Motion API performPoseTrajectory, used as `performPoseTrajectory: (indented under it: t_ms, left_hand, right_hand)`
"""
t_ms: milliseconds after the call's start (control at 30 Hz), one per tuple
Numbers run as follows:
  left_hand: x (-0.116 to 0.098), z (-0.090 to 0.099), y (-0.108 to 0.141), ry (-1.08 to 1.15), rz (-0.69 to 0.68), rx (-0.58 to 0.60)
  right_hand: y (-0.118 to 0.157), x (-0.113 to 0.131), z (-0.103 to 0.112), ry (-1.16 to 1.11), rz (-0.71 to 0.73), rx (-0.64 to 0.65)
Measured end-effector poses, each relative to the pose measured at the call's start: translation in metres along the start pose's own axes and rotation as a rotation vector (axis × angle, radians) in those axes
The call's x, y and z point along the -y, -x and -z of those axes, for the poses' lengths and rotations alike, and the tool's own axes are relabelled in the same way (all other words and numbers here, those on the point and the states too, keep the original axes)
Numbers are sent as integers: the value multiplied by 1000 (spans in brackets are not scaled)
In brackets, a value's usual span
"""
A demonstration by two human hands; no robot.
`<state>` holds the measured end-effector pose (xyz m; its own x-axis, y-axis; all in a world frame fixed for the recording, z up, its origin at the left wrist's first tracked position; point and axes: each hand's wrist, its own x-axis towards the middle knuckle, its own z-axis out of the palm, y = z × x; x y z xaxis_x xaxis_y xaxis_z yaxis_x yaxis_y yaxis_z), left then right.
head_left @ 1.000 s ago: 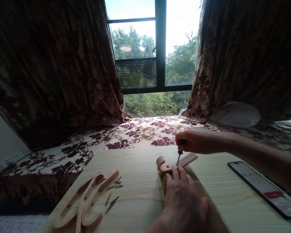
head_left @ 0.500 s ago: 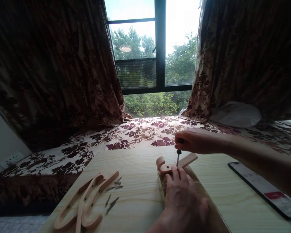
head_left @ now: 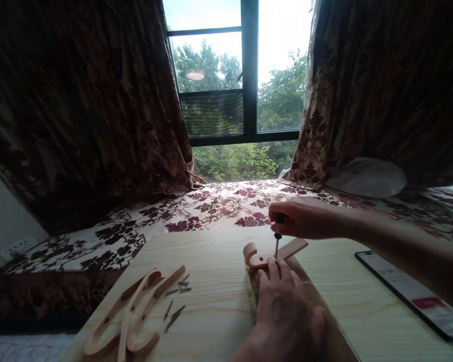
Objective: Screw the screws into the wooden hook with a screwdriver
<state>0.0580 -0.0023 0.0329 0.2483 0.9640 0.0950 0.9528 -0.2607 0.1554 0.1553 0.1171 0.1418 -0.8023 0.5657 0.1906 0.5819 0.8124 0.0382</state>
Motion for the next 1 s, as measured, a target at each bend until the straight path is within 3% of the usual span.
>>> performPoseTrajectory:
  t_ms: [133,367,467,567,633,800,1000]
  left_hand:
    - [0,-2,0,11,-7,-48]
    - [1,-3,-3,19,4,11]
    - [0,-4,-2,21,1,-20]
    - [0,-4,-2,41,29,33]
    - [1,-5,-2,53,40,52]
    - [6,-16,-7,40,28,-28]
    - [2,-12,-13,53,105,146]
  right_hand:
    - [0,-4,-1,-42,23,10]
    - [-2,-1,-6,19,-40,-37]
    - [-2,-3,-7,-54,0,-44]
    - [0,-5,-9,-137,-6,-57]
    - [0,-5,-14,-162,-53,-93]
    - [3,-2,-36,-344,-155,-251]
    - [5,-3,-56,-561,-148,-351]
